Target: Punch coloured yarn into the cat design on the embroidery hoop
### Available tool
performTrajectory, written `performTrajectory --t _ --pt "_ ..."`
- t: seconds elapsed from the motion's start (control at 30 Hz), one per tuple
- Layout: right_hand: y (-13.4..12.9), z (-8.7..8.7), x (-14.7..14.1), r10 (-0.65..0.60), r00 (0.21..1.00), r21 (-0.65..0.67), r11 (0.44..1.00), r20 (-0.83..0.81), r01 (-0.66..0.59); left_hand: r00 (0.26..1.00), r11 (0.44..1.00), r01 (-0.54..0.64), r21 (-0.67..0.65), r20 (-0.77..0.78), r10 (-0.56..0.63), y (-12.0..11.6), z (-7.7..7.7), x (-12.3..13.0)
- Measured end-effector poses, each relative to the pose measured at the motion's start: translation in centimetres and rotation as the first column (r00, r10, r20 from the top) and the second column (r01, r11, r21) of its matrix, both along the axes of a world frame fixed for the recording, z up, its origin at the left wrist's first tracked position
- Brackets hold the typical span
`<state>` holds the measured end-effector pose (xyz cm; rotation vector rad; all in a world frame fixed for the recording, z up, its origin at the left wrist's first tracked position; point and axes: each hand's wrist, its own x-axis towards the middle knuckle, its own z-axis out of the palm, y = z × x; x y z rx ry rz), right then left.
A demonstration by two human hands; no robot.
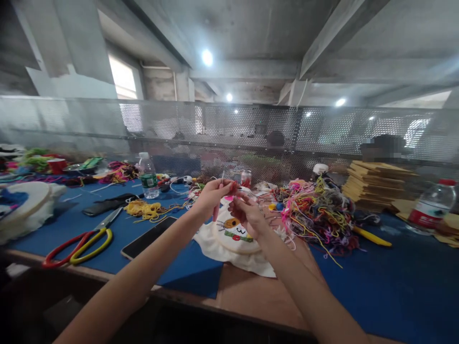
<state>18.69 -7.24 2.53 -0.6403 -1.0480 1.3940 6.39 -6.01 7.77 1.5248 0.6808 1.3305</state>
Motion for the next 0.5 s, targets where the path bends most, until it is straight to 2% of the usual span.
performTrajectory --t 0.1,0.27,0.37,0.5 --pt "0.0 0.9 -0.1 -0.018 1.000 -0.032 0.999 -0.023 0.017 0.978 0.979 0.113 -0.168 0.192 -0.080 0.2 1.1 0.7" --pt "0.3 0.7 -0.2 0.072 0.997 -0.121 0.990 0.023 -0.069 0.912 0.906 0.249 -0.342 0.397 -0.101 1.5 1.0 1.7" --pt "0.8 -0.1 0.0 0.126 0.990 -0.134 0.984 0.063 -0.117 0.888 0.894 0.291 -0.341 0.444 -0.119 2.3 0.5 1.8" --pt "1.1 -0.8 0.3 0.120 0.974 -0.136 0.986 0.190 -0.096 0.937 0.946 0.228 -0.230 0.316 -0.149 3.8 -0.5 1.2"
